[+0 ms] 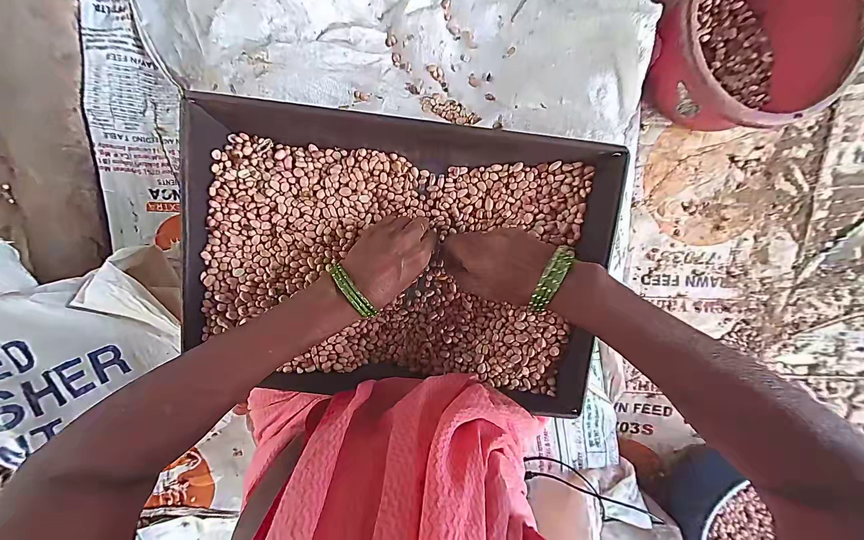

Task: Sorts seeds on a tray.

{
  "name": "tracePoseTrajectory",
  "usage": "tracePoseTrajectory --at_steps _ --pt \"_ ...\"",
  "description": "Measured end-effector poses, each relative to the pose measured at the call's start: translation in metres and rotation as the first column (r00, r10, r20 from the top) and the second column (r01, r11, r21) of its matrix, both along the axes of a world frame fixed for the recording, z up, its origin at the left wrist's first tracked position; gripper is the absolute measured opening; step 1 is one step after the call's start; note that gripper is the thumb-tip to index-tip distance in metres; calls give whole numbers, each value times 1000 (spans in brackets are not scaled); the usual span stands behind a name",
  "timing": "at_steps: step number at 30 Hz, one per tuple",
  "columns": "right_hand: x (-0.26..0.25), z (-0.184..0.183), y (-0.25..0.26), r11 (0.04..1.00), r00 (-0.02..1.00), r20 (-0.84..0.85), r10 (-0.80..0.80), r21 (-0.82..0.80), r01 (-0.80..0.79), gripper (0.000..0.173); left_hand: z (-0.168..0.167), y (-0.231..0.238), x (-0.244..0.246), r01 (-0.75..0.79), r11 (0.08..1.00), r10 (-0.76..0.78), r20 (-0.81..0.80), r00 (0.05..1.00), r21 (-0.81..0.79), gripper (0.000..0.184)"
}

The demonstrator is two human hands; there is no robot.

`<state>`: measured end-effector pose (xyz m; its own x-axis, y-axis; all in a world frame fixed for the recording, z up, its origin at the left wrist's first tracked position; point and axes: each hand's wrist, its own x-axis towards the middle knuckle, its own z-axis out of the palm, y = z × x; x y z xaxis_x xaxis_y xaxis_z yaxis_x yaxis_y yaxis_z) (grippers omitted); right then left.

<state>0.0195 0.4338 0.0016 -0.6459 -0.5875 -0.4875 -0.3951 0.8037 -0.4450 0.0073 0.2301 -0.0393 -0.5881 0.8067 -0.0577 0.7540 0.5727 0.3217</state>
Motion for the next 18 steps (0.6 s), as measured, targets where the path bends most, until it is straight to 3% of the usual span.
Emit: tracePoseTrajectory --at_steps 2,4,6,7,8,10,12,14,16,18 --pt "2 6 23 924 968 -8 -250 -299 236 20 1 2 -1 -22 1000 22 23 999 -15 21" --pt "4 17 54 667 877 188 -441 -586 461 12 -2 2 1 -11 1000 10 -28 1000 -27 21" --pt "11 28 78 342 759 511 -404 -685 644 20 -2 2 4 29 999 -31 -83 996 -34 18" --pt "14 30 87 266 718 604 -346 -670 693 23 -4 2 5 56 998 -57 -123 991 -18 16" --pt "17 31 90 249 683 646 -340 -639 728 24 -5 1 7 89 996 -91 -156 984 -17 15" --pt "24 31 82 358 663 579 -475 -560 747 25 -4 0 10 139 990 -139 -182 974 -10 16" --pt "31 24 65 591 744 290 -603 -463 660 21 -4 0 13 155 988 -148 -202 968 22 16" --pt "37 10 49 797 838 -40 -544 -336 502 22 -8 -1 13 140 987 -122 -198 973 81 16" --pt "41 -5 37 890 880 -187 -437 -233 393 24 -8 -2 9 45 987 -31 -90 995 154 15" --pt "43 -14 29 929 893 -265 -364 -175 326 23 4 -3 0 -155 963 126 143 982 219 18"
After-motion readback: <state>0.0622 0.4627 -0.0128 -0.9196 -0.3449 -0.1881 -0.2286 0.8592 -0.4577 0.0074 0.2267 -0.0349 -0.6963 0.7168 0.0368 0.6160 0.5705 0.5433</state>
